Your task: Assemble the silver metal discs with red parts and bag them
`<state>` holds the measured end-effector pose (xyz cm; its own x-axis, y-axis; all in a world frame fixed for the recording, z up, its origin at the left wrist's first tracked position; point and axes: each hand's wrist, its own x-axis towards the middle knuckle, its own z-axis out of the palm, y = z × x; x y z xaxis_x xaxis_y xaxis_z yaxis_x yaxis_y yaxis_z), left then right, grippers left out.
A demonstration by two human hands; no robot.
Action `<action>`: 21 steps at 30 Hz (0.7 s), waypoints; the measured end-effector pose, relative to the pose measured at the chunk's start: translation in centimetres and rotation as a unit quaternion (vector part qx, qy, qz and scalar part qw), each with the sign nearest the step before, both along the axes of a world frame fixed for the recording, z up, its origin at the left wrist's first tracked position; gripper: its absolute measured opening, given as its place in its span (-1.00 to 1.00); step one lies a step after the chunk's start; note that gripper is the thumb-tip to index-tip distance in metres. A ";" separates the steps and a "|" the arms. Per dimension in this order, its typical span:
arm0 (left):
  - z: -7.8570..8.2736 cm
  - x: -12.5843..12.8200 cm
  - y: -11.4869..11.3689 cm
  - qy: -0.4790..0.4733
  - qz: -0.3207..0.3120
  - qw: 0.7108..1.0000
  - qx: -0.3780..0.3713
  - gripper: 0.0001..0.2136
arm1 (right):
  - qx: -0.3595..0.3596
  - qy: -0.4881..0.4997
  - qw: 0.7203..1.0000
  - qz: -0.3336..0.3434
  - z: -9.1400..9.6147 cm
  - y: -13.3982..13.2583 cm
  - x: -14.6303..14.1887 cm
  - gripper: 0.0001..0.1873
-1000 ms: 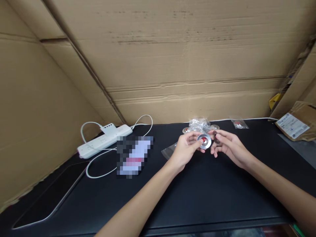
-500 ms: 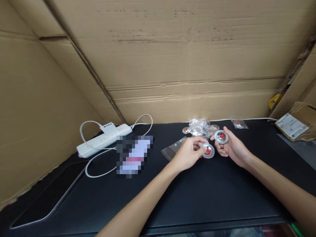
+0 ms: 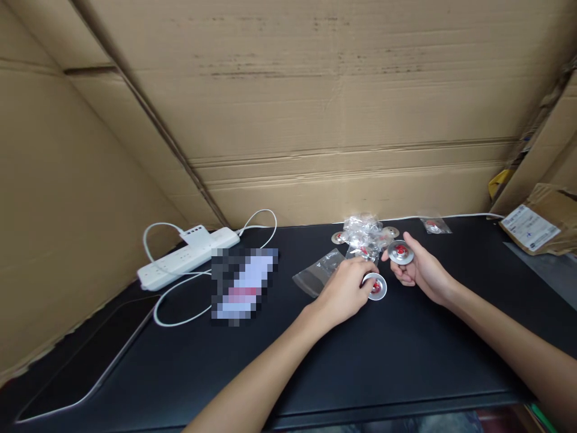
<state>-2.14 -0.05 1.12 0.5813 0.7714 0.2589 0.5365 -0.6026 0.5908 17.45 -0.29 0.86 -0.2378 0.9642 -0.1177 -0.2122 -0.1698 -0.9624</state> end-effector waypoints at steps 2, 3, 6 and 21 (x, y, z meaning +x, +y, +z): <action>-0.1 0.0 0.1 0.017 0.001 1.000 0.018 -0.81 | 0.003 -0.005 1.000 0.000 0.0 0.0 0.0 -0.40; -0.2 0.0 0.1 0.023 0.001 0.999 0.022 -0.80 | 0.003 -0.006 1.000 0.000 -0.1 0.0 0.0 -0.40; -0.5 -0.1 0.2 0.034 0.000 0.999 0.027 -0.80 | 0.002 -0.004 1.000 0.001 -0.1 0.0 0.0 -0.40; 0.8 0.4 -1.1 -0.086 0.043 0.989 0.114 -0.81 | 0.001 0.012 0.999 0.042 -0.4 -0.6 -1.0 -0.39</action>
